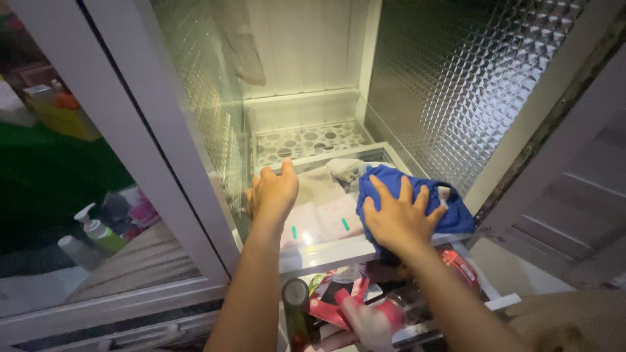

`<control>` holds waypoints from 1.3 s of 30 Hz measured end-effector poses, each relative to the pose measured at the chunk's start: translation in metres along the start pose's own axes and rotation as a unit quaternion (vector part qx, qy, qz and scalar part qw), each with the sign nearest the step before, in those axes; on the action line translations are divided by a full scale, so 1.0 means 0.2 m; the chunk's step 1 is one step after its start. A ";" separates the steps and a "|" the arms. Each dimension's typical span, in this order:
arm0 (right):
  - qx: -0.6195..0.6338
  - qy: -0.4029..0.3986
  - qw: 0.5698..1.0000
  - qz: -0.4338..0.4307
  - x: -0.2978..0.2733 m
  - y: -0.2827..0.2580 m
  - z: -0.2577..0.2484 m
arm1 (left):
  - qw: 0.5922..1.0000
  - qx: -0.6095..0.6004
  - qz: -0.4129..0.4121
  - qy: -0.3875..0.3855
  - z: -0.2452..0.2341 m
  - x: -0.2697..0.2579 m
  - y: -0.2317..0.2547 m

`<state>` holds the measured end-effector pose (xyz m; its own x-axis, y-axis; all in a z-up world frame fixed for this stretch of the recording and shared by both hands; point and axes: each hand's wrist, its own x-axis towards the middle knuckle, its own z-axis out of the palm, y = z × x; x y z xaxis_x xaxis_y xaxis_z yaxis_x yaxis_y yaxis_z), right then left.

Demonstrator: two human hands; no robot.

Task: The person removes a tin box and a pink cosmetic bag from a glass-fronted cabinet. They then spray a cleaning solution onto a blue cloth and wipe the interior glass shelves and walls of the cabinet. Finally, the person places the pink bag back into the cabinet.

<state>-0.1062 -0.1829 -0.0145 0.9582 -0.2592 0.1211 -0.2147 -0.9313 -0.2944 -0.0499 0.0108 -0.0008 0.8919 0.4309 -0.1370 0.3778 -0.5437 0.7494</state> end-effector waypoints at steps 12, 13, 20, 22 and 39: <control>-0.040 0.047 0.959 -0.276 0.29 -0.67 0.73 | 0.987 -0.003 0.108 0.118 0.14 0.19 -0.10; -0.052 0.075 0.962 -0.258 0.41 -0.72 0.79 | 0.990 -0.010 0.095 0.102 0.13 0.18 -0.09; 0.025 -0.014 0.990 -0.135 0.85 -0.85 0.60 | 0.996 0.000 0.064 0.067 0.15 0.15 -0.04; 0.032 -0.048 0.992 -0.109 0.98 -0.78 0.50 | 0.996 0.020 0.064 0.056 0.15 0.15 -0.04; 0.008 0.033 0.998 0.054 0.80 0.10 0.26 | 0.997 0.045 0.066 0.013 0.12 0.03 0.07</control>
<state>0.0523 -0.2291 -0.0495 0.9150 -0.3741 0.1510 -0.3116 -0.8931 -0.3244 -0.0330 -0.0110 -0.0077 0.9289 0.3696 -0.0226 0.2792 -0.6589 0.6985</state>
